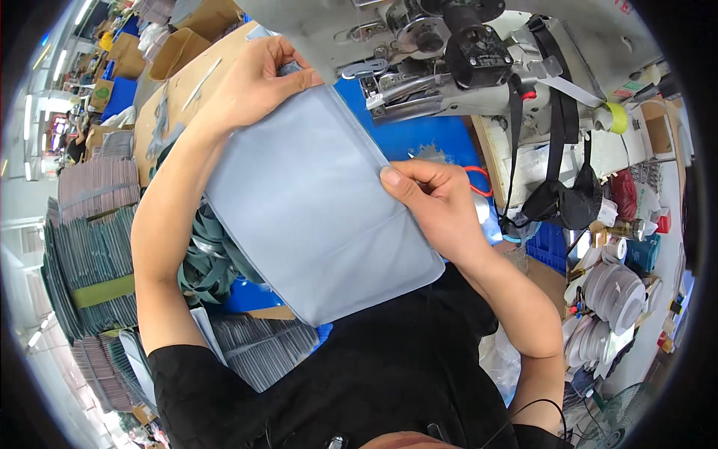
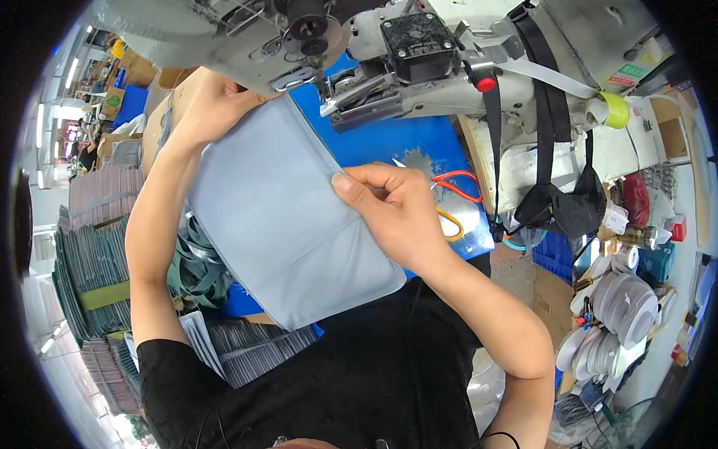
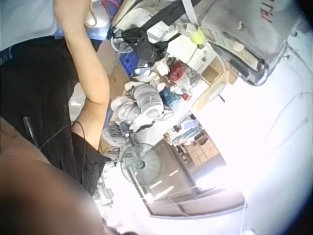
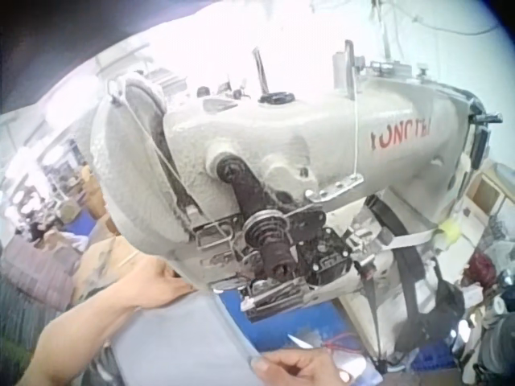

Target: Sewing fabric and mesh components together using an industrial sewing machine to manufacture pouches.

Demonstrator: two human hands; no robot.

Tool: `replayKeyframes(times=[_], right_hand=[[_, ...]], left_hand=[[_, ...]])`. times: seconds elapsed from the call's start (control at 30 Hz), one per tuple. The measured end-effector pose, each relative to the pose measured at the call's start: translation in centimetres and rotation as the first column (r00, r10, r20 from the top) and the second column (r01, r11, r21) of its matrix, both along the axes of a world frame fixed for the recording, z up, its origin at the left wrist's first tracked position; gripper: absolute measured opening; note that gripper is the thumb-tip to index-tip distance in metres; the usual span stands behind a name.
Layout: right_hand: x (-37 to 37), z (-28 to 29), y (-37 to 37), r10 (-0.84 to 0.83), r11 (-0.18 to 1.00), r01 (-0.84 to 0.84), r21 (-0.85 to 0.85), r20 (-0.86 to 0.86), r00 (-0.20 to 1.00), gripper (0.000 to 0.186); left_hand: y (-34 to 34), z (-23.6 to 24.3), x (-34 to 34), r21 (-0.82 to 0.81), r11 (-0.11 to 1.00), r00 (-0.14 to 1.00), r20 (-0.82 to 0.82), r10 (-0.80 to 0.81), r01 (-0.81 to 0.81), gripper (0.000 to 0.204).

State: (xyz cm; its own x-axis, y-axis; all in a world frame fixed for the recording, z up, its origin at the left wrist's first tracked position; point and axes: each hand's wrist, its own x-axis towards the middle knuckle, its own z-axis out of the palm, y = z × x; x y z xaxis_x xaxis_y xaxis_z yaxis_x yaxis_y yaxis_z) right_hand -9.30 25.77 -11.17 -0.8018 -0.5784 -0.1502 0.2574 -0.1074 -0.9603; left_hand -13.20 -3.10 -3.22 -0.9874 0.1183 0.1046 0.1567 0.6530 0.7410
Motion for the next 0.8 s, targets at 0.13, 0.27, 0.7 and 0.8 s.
replayKeyframes(times=[0.13, 0.27, 0.7, 0.8], right_hand=[[-0.3, 0.8, -0.9, -0.07, 0.993, 0.07, -0.097, 0.009, 0.998, 0.029], [-1.0, 0.5, -1.0, -0.061, 0.998, 0.06, -0.032, -0.016, 0.998, 0.031], [-1.9, 0.4, -1.7, -0.115, 0.99, 0.116, -0.073, 0.029, 0.993, 0.032], [-2.6, 0.6, -2.0, -0.148, 0.985, 0.148, -0.09, 0.009, 0.989, 0.033]], left_hand=[[0.5, 0.1, -0.6, -0.053, 0.999, 0.996, -0.09, 0.004, -0.009, 0.022], [-0.6, -0.7, -1.9, -0.063, 0.997, 0.987, -0.151, -0.054, 0.045, 0.024], [-1.9, -1.7, -3.8, -0.198, 0.98, 0.989, -0.144, -0.027, -0.002, 0.033], [-2.0, -2.1, -4.9, -0.218, 0.975, 0.984, -0.178, -0.005, -0.035, 0.034]])
